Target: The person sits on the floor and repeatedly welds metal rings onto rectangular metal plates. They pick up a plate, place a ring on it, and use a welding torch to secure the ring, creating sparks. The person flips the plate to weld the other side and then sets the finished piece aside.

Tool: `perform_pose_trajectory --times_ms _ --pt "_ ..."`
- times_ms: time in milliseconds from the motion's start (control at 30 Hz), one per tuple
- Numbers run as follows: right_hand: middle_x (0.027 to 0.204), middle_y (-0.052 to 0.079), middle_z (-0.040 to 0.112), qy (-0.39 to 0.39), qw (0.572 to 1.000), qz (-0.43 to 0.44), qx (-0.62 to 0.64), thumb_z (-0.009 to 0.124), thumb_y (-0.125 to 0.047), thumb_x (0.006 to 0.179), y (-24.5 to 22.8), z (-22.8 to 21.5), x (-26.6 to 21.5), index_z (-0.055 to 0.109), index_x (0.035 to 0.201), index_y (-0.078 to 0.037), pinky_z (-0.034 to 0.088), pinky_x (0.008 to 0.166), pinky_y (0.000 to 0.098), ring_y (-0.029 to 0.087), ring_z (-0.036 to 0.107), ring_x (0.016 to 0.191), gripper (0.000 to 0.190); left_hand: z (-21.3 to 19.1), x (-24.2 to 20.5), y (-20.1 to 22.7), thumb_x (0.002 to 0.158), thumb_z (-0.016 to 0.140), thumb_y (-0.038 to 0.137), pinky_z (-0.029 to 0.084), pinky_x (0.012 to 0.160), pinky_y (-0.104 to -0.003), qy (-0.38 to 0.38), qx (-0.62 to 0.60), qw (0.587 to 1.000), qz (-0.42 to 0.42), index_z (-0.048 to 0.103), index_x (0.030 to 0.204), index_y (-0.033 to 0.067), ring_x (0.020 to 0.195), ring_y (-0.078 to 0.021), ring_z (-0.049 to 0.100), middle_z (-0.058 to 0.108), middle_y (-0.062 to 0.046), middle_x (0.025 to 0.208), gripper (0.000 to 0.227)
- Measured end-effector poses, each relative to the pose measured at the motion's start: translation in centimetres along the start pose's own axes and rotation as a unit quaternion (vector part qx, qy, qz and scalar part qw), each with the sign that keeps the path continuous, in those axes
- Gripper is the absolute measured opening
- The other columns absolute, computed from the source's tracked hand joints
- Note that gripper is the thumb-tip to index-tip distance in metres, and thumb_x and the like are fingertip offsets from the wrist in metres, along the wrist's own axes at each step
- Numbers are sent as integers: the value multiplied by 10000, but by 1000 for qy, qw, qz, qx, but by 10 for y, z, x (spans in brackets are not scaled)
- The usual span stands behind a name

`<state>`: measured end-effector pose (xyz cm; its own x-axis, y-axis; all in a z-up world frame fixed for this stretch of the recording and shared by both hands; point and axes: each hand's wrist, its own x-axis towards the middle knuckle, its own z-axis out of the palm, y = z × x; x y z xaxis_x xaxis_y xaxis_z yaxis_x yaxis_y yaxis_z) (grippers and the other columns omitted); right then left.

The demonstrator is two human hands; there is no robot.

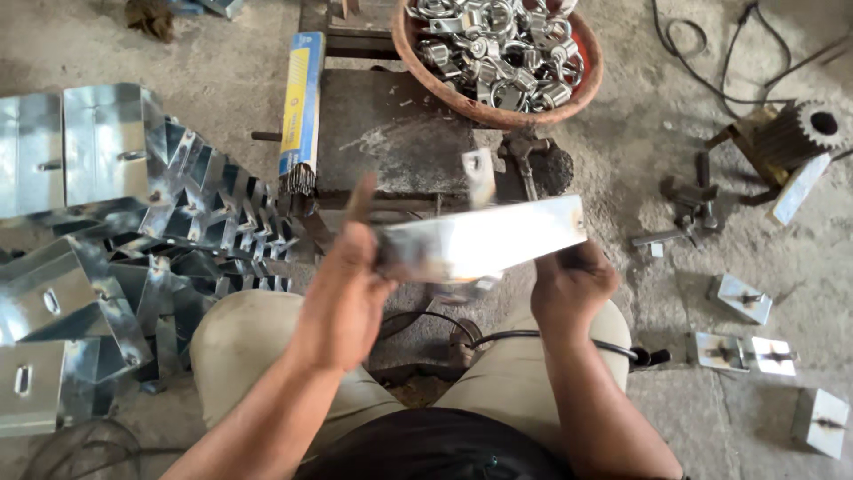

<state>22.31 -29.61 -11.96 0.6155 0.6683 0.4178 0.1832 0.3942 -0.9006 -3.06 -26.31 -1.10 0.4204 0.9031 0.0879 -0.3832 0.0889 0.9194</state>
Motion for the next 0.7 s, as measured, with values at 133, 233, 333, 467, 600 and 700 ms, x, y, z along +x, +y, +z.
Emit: perform_pose_trajectory --times_ms 133,233,333,467,600,700 --pt "943 72 741 73 980 127 137 616 50 892 21 -16 15 729 1043 38 578 703 254 126 697 775 189 24 -23 10 1017 639 442 497 802 -246 -16 111 994 3 124 1699 19 880 -117 536 568 -75 985 954" --pt "879 107 761 106 907 237 333 560 -92 898 29 -31 20 726 987 38 592 680 295 192 741 728 229 36 -35 14 979 683 270 470 693 -206 -14 116 993 21 80 1685 41 804 -81 527 631 -56 1015 956" --pt "942 62 735 92 979 122 132 607 39 896 24 -30 12 711 1090 69 550 707 256 120 680 764 222 41 -31 8 929 696 162 504 643 -222 10 134 991 3 73 1674 74 766 -88 626 706 -68 934 976" --pt "947 72 735 36 999 -18 10 664 51 879 4 -30 7 723 1041 79 516 745 233 100 659 811 175 35 -31 0 940 679 93 563 725 -270 17 29 999 -10 79 1679 91 840 -125 657 644 -92 938 952" --pt "907 49 749 55 998 -3 24 734 8 848 -11 -24 7 742 1004 66 526 737 226 84 671 794 167 29 -33 -5 936 679 66 571 763 -287 21 -6 1000 -17 122 1681 90 847 -131 656 622 -74 937 931" --pt "896 43 748 56 998 -26 -4 801 -16 851 -20 -22 7 741 988 67 526 746 225 81 670 797 171 25 -33 -8 943 681 57 559 783 -284 15 -20 1000 -10 136 1688 89 860 -123 641 621 -72 949 924"
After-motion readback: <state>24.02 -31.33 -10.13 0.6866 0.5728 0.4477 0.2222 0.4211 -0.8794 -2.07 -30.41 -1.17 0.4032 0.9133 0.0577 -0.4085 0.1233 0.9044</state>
